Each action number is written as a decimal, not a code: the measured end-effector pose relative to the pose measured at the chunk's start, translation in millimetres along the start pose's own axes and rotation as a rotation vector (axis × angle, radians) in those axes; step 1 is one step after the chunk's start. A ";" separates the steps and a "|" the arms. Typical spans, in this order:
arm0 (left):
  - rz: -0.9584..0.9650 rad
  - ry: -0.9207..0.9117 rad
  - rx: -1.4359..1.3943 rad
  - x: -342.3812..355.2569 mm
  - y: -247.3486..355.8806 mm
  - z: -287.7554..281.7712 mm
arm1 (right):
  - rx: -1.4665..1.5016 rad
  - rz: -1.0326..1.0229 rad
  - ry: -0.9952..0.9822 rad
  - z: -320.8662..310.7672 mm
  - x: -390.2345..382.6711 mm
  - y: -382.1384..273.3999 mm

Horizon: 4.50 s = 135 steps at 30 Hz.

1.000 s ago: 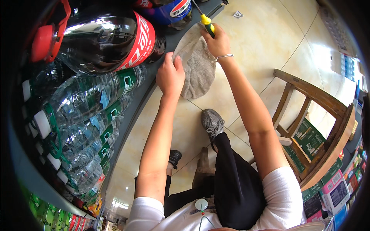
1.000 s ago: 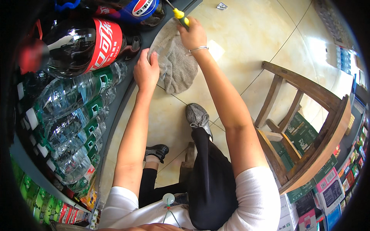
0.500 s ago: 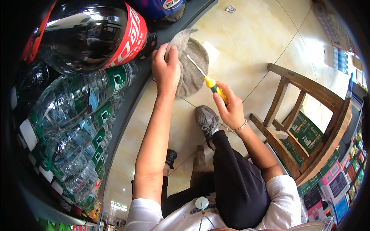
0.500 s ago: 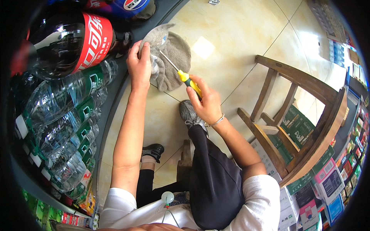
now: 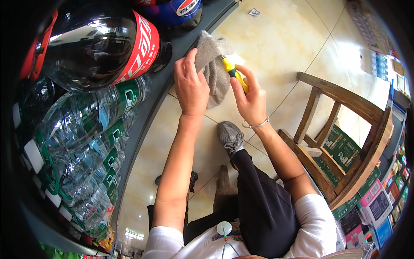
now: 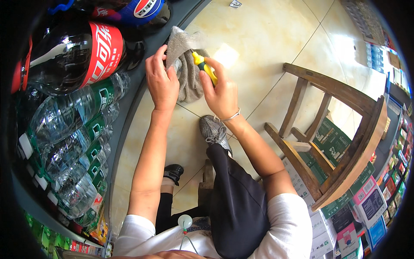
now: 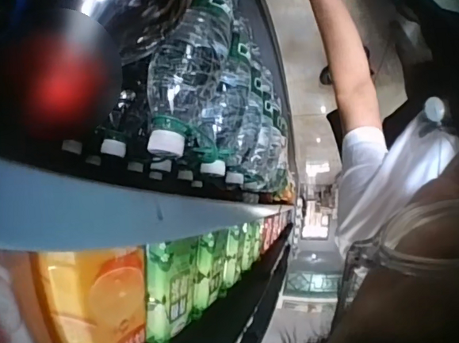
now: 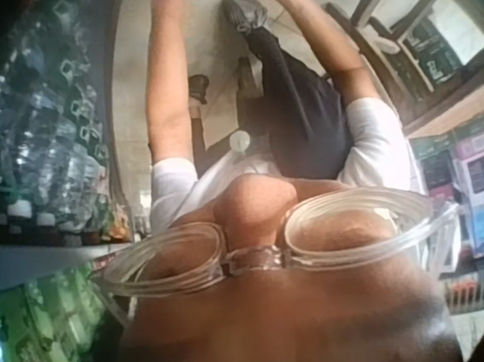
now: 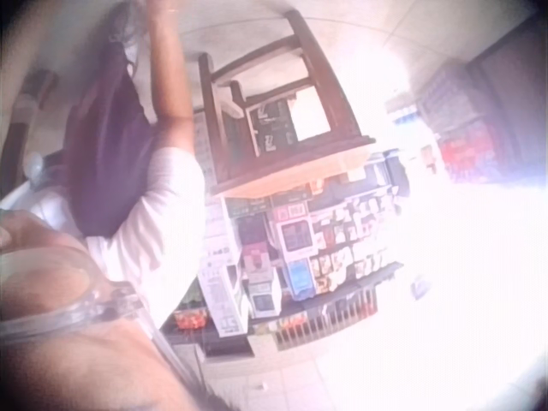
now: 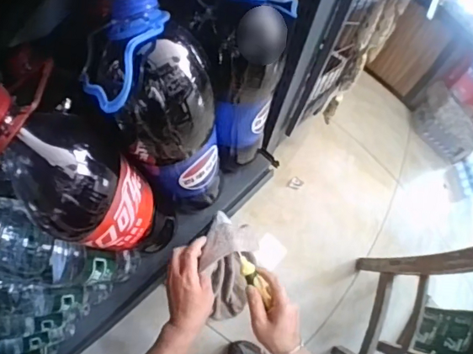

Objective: The person wipes the underside of a refrigerator shelf with a cloth and scrapes at the edge of the shelf using a screwdriver.

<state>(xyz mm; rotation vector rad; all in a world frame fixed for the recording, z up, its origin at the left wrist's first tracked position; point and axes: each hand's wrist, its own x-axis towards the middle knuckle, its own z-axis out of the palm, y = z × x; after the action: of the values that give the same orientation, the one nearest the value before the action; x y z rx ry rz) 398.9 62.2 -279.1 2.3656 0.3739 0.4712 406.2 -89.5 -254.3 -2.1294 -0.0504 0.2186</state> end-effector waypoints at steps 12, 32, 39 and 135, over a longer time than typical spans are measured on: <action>-0.057 -0.048 -0.128 11.8 2.1 21.3 | -0.698 -0.320 0.128 -42.3 67.4 -21.4; -0.330 -0.812 -0.163 -155.7 70.8 -228.9 | -1.531 -0.619 -0.189 -0.8 218.9 -128.0; -0.373 -0.884 0.237 -167.6 114.4 -292.7 | -1.449 -0.601 -0.198 -4.4 214.4 -84.9; -0.812 -0.371 0.290 -220.3 -78.1 -109.0 | 0.005 -0.679 -0.925 -97.3 -221.6 -243.2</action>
<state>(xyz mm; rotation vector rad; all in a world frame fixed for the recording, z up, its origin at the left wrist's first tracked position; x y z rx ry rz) 144.8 96.0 -306.8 2.2462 1.2052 -0.4172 217.6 -66.5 31.4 -1.7162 -1.2684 0.7576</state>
